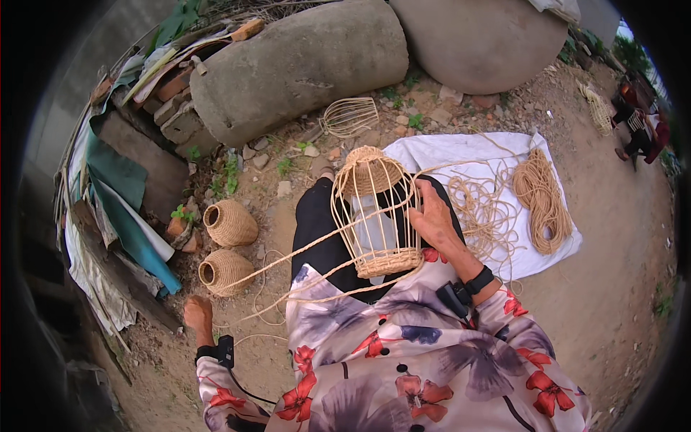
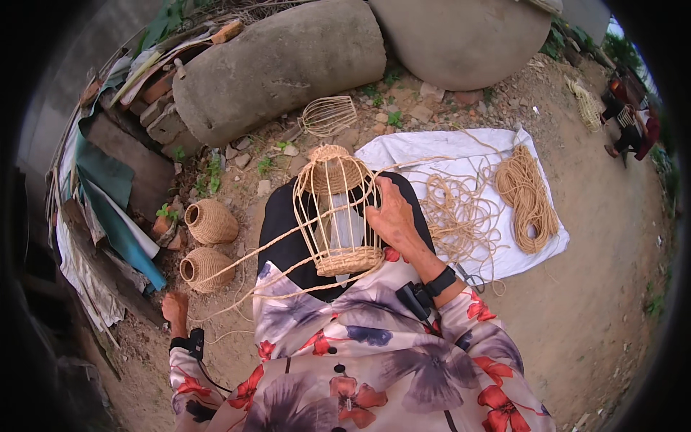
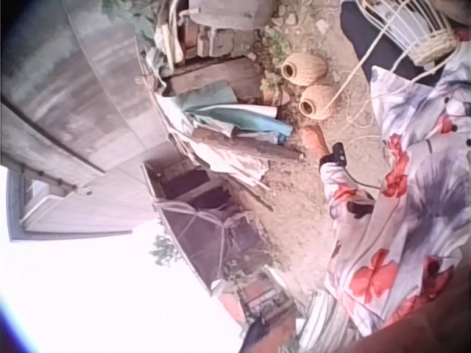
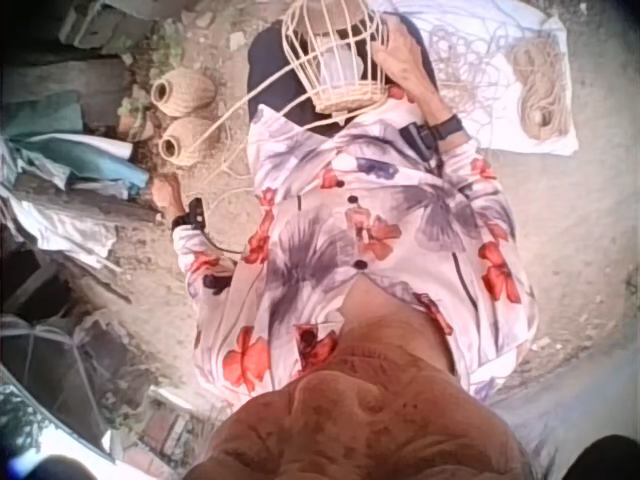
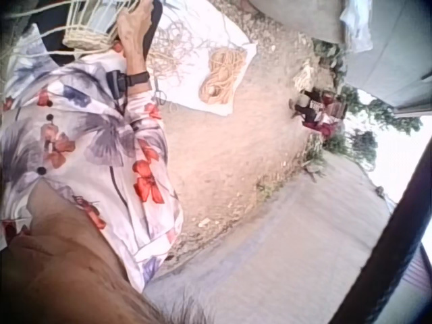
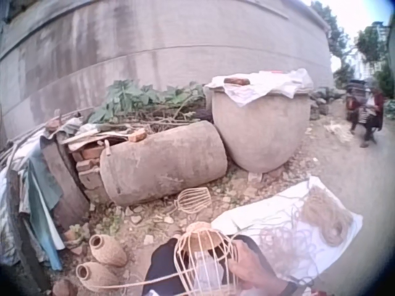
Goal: Weaving a small decorative rattan cage or basket by hand.
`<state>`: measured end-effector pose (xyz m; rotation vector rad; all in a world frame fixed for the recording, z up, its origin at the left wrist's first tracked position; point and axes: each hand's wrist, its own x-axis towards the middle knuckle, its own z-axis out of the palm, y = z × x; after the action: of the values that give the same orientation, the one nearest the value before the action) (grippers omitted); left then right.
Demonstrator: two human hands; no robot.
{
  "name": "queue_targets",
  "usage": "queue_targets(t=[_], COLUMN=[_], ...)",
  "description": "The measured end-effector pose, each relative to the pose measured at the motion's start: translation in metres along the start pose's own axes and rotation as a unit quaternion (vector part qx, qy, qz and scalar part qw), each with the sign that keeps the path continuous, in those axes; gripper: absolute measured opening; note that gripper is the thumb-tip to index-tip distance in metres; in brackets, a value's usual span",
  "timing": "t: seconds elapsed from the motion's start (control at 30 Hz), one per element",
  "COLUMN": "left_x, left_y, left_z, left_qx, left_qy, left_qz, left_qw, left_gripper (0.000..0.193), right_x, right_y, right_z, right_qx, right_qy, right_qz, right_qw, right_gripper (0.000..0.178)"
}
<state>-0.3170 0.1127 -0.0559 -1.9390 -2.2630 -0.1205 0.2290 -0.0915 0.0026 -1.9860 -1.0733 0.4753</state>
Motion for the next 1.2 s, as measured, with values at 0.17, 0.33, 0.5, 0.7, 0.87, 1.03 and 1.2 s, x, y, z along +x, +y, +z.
queue_targets(t=[0.17, 0.33, 0.5, 0.7, 0.87, 1.03, 1.2], left_x=[-0.055, -0.13, -0.094, -0.002, -0.047, -0.131, -0.139], left_y=[0.163, 0.272, 0.229, 0.006, 0.065, 0.223, 0.254], left_z=[-0.08, -0.145, -0.108, -0.001, -0.045, -0.135, -0.119], left_qx=[-0.348, -0.461, -0.372, -0.089, -0.227, -0.466, -0.472], left_qy=[-0.029, -0.134, -0.053, 0.043, -0.016, -0.225, -0.284], left_qz=[0.241, 0.412, 0.393, 0.043, 0.157, 0.344, 0.387], left_qw=[0.906, 0.774, 0.839, 0.994, 0.961, 0.784, 0.74], left_gripper=[0.029, 0.022, 0.018, 0.022, 0.039, 0.036, 0.031], right_x=[-0.001, 0.0, -0.015, -0.014, -0.049, -0.077, -0.068], right_y=[0.007, 0.011, 0.0, 0.009, -0.007, -0.032, -0.048], right_z=[-0.001, 0.006, 0.001, -0.012, -0.048, -0.038, -0.038], right_qx=[-0.012, -0.027, -0.104, -0.043, 0.147, -0.027, -0.034], right_qy=[0.013, 0.034, 0.12, 0.141, -0.03, -0.099, -0.084], right_qz=[0.01, -0.043, -0.092, -0.154, -0.138, -0.296, -0.307], right_qw=[1.0, 0.998, 0.983, 0.977, 0.979, 0.95, 0.947], right_gripper=[0.053, 0.049, 0.042, 0.036, 0.028, 0.035, 0.042])
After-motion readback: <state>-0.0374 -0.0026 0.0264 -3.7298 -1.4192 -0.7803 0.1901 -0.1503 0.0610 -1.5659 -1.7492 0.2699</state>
